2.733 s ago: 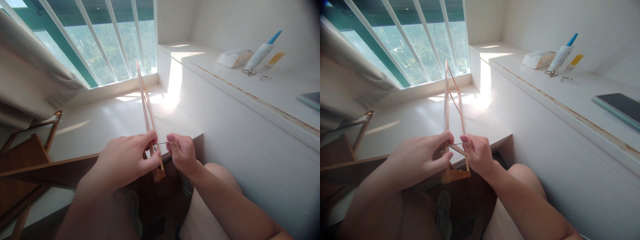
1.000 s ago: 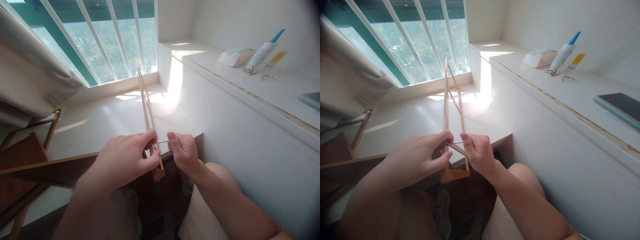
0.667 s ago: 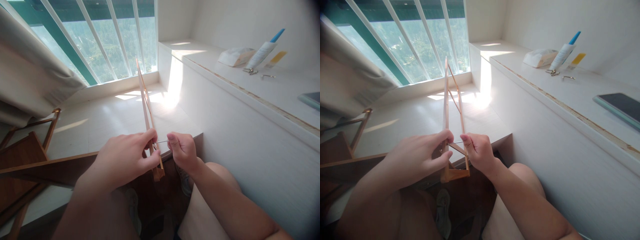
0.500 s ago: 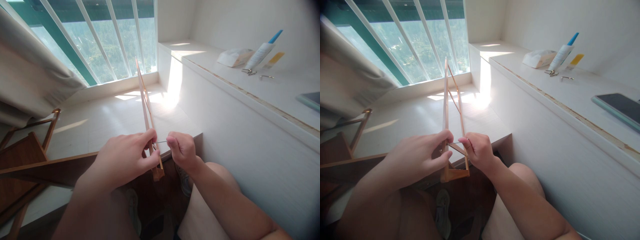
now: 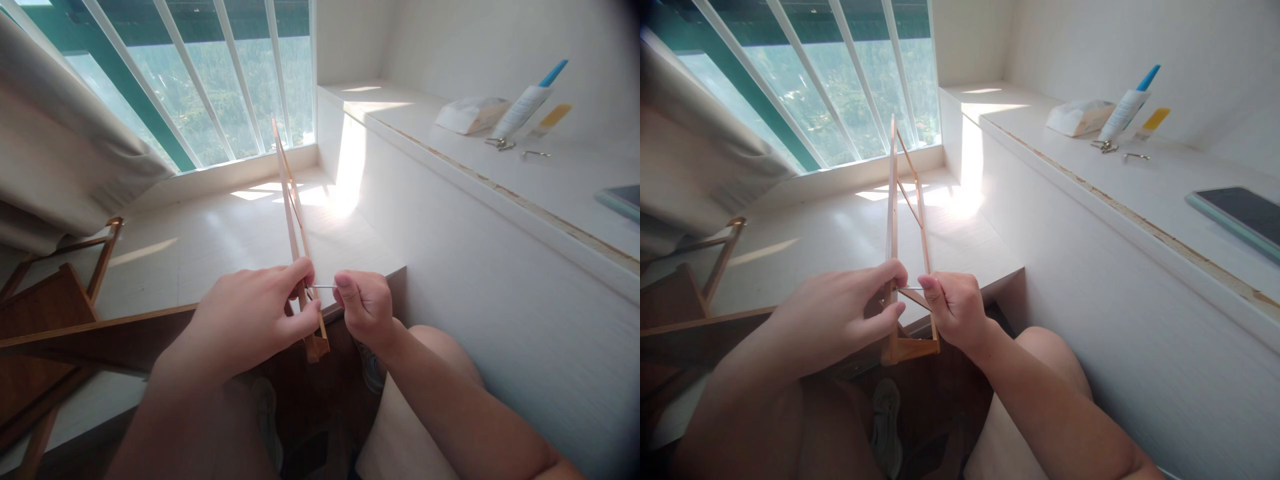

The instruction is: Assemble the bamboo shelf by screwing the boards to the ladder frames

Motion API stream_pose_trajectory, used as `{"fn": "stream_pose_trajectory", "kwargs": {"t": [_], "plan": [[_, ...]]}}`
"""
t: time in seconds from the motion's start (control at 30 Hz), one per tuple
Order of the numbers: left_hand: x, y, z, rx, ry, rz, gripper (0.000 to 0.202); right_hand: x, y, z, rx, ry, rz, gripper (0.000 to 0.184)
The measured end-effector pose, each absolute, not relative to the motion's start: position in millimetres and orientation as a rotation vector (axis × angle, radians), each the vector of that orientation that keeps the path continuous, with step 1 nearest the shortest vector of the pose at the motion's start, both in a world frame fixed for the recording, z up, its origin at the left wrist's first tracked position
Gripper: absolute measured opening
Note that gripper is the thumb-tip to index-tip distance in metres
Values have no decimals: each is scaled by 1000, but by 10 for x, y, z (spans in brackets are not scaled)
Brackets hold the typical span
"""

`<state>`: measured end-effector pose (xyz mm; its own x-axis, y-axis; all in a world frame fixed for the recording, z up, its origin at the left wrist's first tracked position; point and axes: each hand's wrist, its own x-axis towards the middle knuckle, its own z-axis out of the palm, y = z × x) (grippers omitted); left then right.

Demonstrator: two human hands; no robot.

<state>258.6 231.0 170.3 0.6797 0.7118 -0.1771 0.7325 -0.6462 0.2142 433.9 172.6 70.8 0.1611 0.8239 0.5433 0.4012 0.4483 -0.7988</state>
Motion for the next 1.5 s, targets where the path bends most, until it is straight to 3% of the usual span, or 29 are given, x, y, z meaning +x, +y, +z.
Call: {"fn": "stream_pose_trajectory", "kwargs": {"t": [0.23,0.73,1.27,1.5], "plan": [[2586,2314,1693,2636,1155,-111,23,4246,1702,794,-1218,-1169,797,59],[2604,2314,1704,2630,1167,-138,23,4260,1699,910,-1301,-985,1138,65],[2596,2322,1708,2632,1148,-126,24,4359,1711,844,-1346,-1387,606,53],[2595,2317,1712,2631,1150,-119,23,4365,1727,811,-1330,-1410,550,51]]}}
